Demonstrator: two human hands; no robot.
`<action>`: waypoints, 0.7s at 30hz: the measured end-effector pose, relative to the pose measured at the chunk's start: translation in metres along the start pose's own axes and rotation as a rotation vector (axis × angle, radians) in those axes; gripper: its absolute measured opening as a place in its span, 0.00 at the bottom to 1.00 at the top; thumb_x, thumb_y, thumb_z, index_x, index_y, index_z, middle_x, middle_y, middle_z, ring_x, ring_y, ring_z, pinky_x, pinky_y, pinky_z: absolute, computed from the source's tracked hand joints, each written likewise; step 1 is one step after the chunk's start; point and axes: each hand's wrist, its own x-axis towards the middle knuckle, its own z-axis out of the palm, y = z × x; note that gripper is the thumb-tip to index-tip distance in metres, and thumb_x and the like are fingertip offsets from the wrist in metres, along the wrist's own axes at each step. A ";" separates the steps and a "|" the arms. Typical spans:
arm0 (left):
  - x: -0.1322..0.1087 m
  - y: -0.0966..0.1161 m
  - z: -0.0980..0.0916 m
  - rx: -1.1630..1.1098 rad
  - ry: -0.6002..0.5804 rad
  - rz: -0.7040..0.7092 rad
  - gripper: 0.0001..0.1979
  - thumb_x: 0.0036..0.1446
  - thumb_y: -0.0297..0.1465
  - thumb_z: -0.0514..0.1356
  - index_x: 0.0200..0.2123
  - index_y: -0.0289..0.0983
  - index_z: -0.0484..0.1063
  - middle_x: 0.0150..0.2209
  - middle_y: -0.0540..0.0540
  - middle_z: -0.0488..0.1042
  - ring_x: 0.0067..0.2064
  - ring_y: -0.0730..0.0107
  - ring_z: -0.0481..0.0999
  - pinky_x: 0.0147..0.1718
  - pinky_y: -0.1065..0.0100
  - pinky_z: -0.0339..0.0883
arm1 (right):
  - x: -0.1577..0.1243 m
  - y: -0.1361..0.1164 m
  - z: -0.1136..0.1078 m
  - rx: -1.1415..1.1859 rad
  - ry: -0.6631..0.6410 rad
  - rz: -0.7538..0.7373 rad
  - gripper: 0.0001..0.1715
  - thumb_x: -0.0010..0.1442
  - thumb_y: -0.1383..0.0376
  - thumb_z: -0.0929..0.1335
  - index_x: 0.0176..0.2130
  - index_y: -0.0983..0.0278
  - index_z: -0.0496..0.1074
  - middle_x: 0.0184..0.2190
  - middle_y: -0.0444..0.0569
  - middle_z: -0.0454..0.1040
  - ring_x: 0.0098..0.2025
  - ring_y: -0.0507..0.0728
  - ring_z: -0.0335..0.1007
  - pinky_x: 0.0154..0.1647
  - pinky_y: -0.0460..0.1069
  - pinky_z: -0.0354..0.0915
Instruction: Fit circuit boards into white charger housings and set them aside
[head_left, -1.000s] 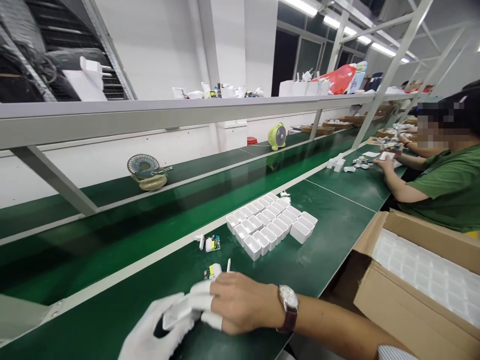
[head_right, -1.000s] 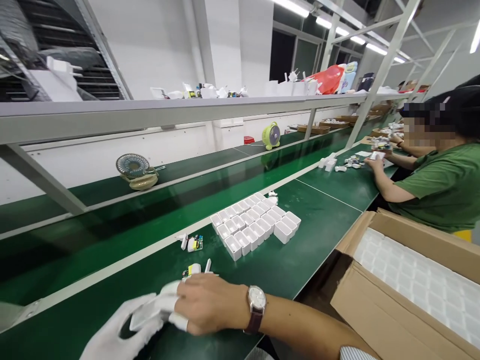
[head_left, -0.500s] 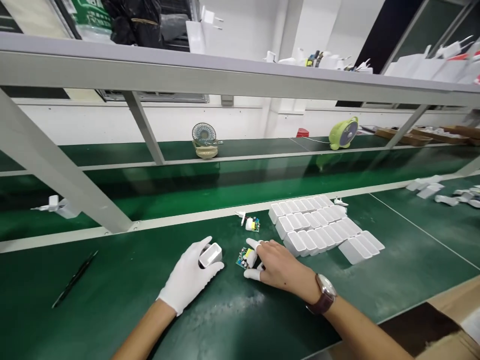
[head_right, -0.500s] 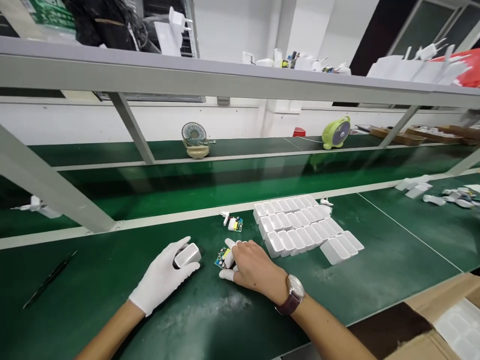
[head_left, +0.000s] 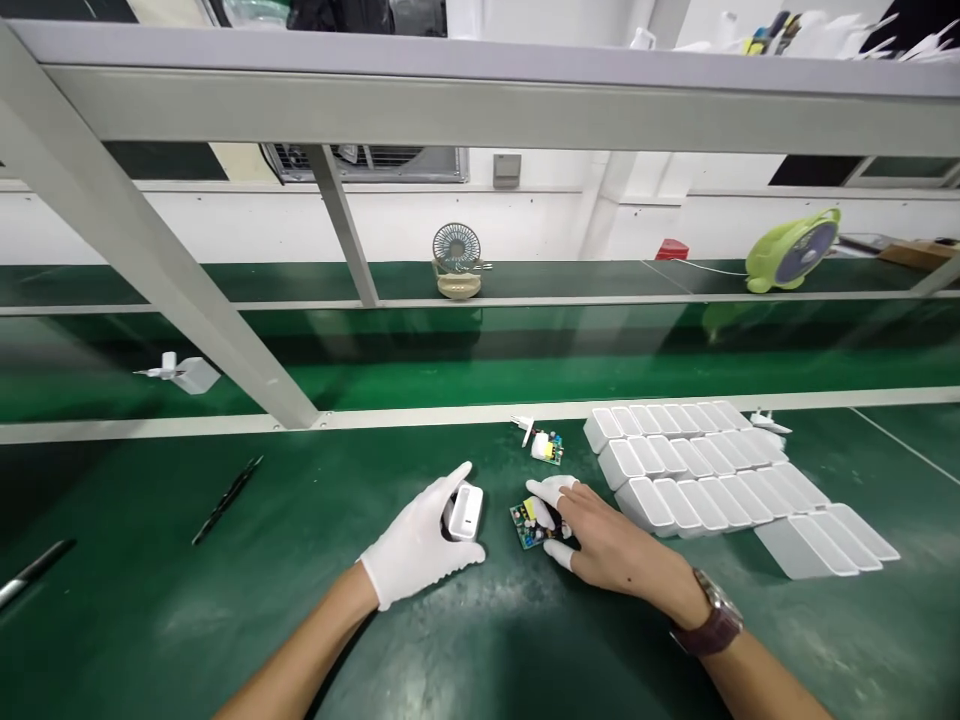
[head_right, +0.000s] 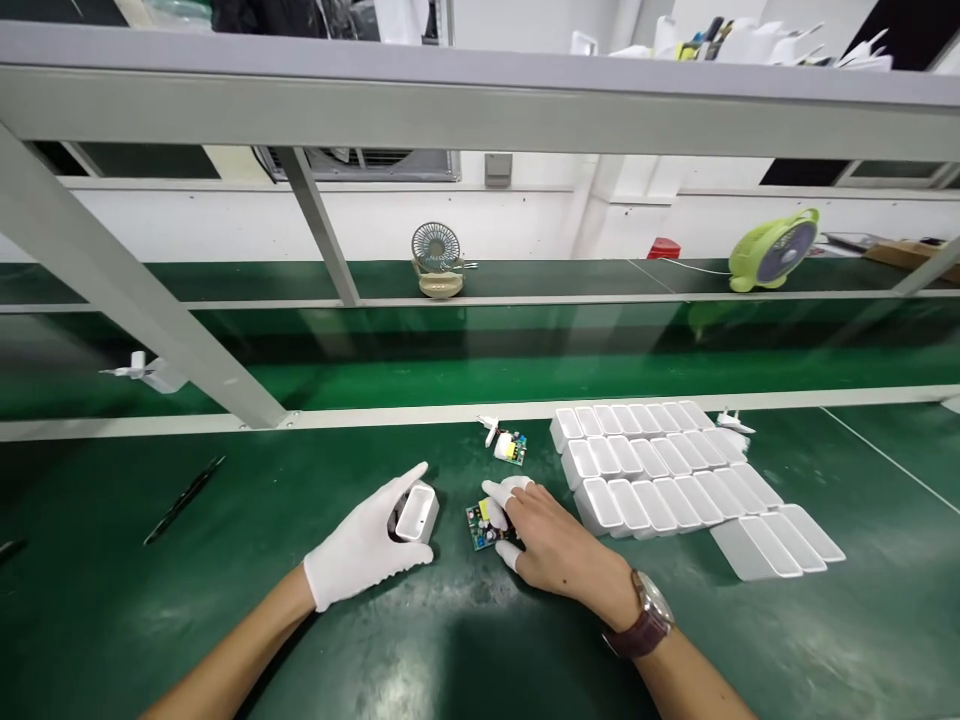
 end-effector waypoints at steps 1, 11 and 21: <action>0.001 0.000 0.001 0.006 0.013 0.000 0.49 0.46 0.32 0.70 0.69 0.48 0.52 0.62 0.43 0.66 0.62 0.52 0.67 0.61 0.53 0.62 | 0.000 0.001 0.000 0.011 0.008 -0.008 0.39 0.61 0.71 0.68 0.67 0.63 0.54 0.47 0.54 0.71 0.53 0.64 0.66 0.59 0.63 0.65; -0.002 0.002 -0.009 -0.018 -0.015 -0.005 0.54 0.48 0.31 0.68 0.72 0.48 0.40 0.53 0.46 0.72 0.45 0.62 0.77 0.47 0.59 0.74 | 0.007 0.000 0.008 -0.064 0.210 -0.096 0.22 0.61 0.70 0.67 0.55 0.67 0.66 0.41 0.55 0.70 0.46 0.63 0.66 0.52 0.62 0.69; 0.006 0.006 0.001 0.218 0.245 0.089 0.16 0.44 0.35 0.71 0.37 0.39 0.73 0.41 0.45 0.73 0.45 0.55 0.75 0.45 0.56 0.73 | 0.007 -0.011 -0.001 0.057 0.350 -0.124 0.32 0.59 0.71 0.67 0.61 0.63 0.61 0.49 0.57 0.68 0.47 0.61 0.68 0.50 0.59 0.72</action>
